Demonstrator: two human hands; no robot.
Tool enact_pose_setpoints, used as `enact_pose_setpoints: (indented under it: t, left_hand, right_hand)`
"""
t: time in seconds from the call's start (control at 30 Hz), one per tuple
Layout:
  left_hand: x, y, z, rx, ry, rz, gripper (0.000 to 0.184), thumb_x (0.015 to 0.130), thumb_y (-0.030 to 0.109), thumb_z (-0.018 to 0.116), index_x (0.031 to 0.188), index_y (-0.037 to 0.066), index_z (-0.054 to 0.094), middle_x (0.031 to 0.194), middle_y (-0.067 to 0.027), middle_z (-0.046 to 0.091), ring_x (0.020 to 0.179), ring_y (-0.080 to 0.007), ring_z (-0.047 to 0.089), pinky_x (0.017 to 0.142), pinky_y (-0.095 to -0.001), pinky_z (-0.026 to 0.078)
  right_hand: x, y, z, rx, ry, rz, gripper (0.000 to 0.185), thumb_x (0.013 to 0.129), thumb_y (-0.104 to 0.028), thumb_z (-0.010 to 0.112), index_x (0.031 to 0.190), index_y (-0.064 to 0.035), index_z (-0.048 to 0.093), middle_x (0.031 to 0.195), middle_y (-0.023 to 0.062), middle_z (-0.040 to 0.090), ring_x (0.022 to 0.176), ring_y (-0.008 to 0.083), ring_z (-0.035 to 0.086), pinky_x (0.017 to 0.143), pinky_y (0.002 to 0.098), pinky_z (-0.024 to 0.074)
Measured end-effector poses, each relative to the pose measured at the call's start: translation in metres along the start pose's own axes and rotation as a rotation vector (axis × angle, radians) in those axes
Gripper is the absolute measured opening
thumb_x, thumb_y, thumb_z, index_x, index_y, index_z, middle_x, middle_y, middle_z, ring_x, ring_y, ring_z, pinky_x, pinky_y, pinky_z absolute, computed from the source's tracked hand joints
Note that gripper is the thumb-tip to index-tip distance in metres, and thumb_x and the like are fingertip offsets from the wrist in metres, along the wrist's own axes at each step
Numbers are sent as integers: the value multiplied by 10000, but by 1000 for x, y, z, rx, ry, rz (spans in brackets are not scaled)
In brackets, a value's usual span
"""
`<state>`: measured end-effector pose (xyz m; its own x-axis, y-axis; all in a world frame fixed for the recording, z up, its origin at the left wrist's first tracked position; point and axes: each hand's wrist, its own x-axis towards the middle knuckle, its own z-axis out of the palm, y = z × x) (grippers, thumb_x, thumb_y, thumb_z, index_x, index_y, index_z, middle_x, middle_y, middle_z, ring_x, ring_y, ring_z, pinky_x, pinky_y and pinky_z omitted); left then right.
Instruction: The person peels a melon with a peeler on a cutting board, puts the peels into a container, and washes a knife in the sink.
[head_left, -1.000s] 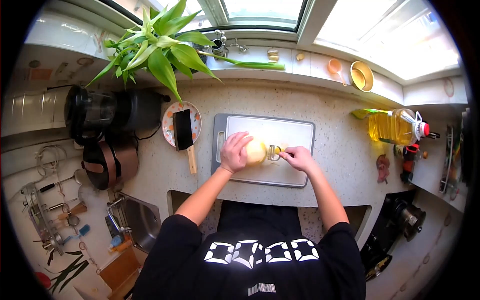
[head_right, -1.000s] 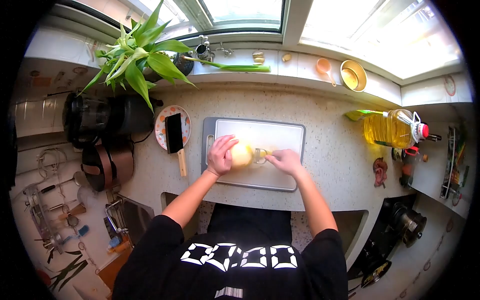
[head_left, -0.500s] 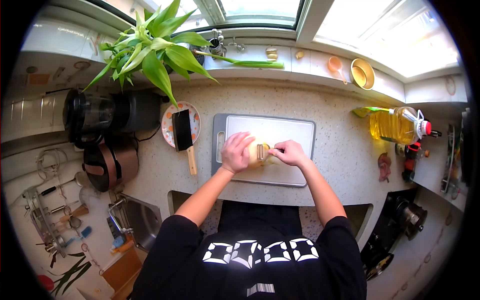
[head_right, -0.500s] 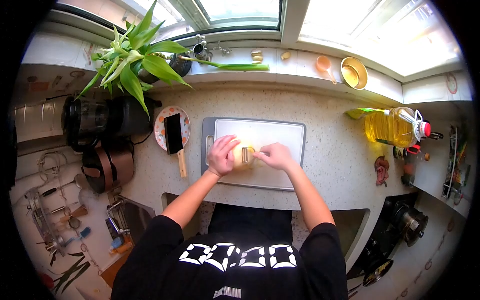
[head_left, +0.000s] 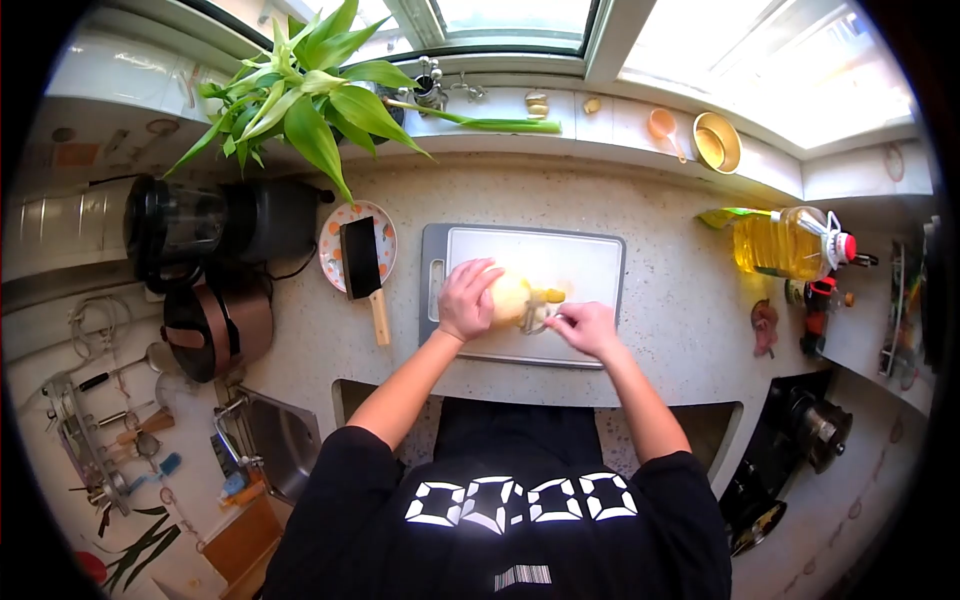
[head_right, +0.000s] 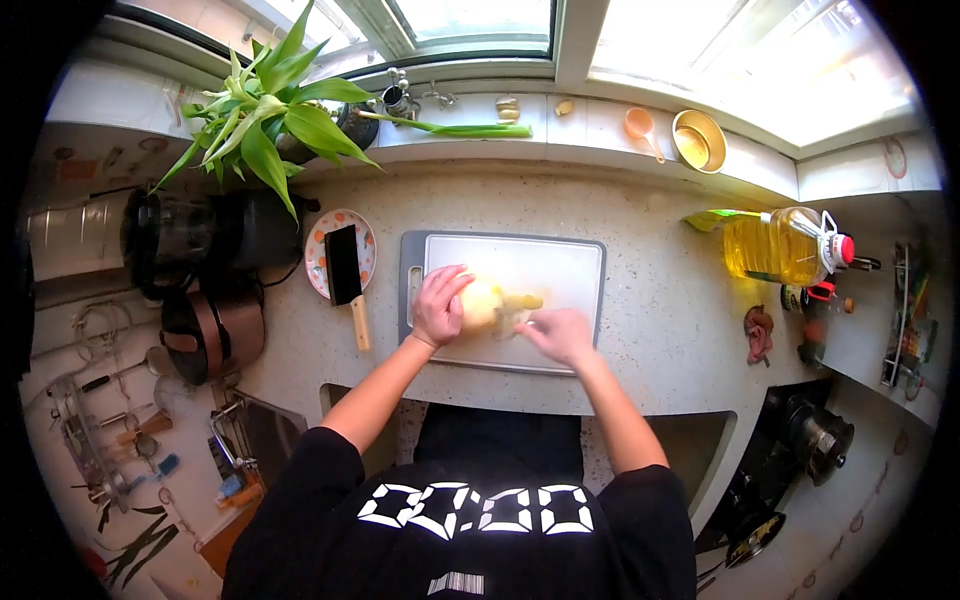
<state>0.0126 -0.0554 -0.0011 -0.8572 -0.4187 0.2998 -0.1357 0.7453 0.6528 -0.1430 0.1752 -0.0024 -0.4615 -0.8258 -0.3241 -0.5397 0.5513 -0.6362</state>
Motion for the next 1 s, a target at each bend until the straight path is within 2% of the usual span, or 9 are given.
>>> enact_pose_setpoints:
  t: [0.1,0.23,0.33,0.43,0.57,0.67,0.8,0.87,1.0]
  left_hand:
    - [-1,-1,-1,-11,-5,-4,384,833,91,516,1149,52,733,1236,-170,695,1152,-388,639,1032,-450,519]
    - [-1,-2,2,5,35,5,353,826,78,564,1121,102,756,1222,-134,710,1122,-362,661,990,-444,542]
    - [-2,-1,2,22,40,22,354,825,73,568,1121,103,758,1215,-134,713,1114,-361,664,988,-443,543]
    - [0,0,2,24,40,17,351,825,78,565,1115,104,762,1211,-132,715,1113,-360,664,987,-442,543]
    - [-2,9,2,43,35,12,350,820,85,560,1101,104,767,1210,-131,716,1111,-355,666,986,-439,546]
    - [1,-6,1,7,40,19,361,815,85,546,1107,88,758,1220,-141,710,1127,-363,658,1002,-442,538]
    - [-5,-1,0,-15,-12,3,382,817,79,522,1132,58,736,1240,-166,698,1153,-387,641,1032,-452,519]
    - [1,-1,1,-7,-8,14,381,821,81,522,1135,57,736,1242,-167,697,1152,-387,641,1031,-454,520]
    - [-2,-3,1,-12,-5,6,379,825,86,527,1141,59,736,1242,-168,698,1153,-385,641,1030,-455,520]
  right_hand:
    - [-2,-32,13,-21,158,-163,416,862,-548,747,710,-165,690,667,43,679,666,269,692,616,432,502]
    - [0,-36,28,-124,266,-225,431,844,-553,756,664,-178,641,646,16,660,616,230,661,588,383,441]
    - [-3,-34,26,-173,277,-223,445,846,-559,755,655,-176,635,631,19,657,609,234,664,584,381,449]
    - [-6,-16,22,-66,248,-178,454,846,-568,755,656,-172,643,621,29,660,607,256,670,578,401,471]
    - [-11,11,19,-171,191,-22,471,866,-590,730,701,-150,692,654,65,690,639,303,692,584,447,514]
    - [-15,59,16,-271,99,161,487,884,-611,702,724,-151,720,665,72,698,635,314,694,566,434,515]
    - [-21,16,4,-155,173,-34,490,887,-610,699,715,-152,719,653,74,689,614,316,684,551,422,513]
    - [-11,-18,0,-128,234,-161,444,848,-540,768,662,-148,670,596,74,633,544,316,640,519,429,490]
    - [7,-41,18,-93,315,-271,443,842,-554,765,662,-165,655,588,39,630,552,277,642,545,407,471]
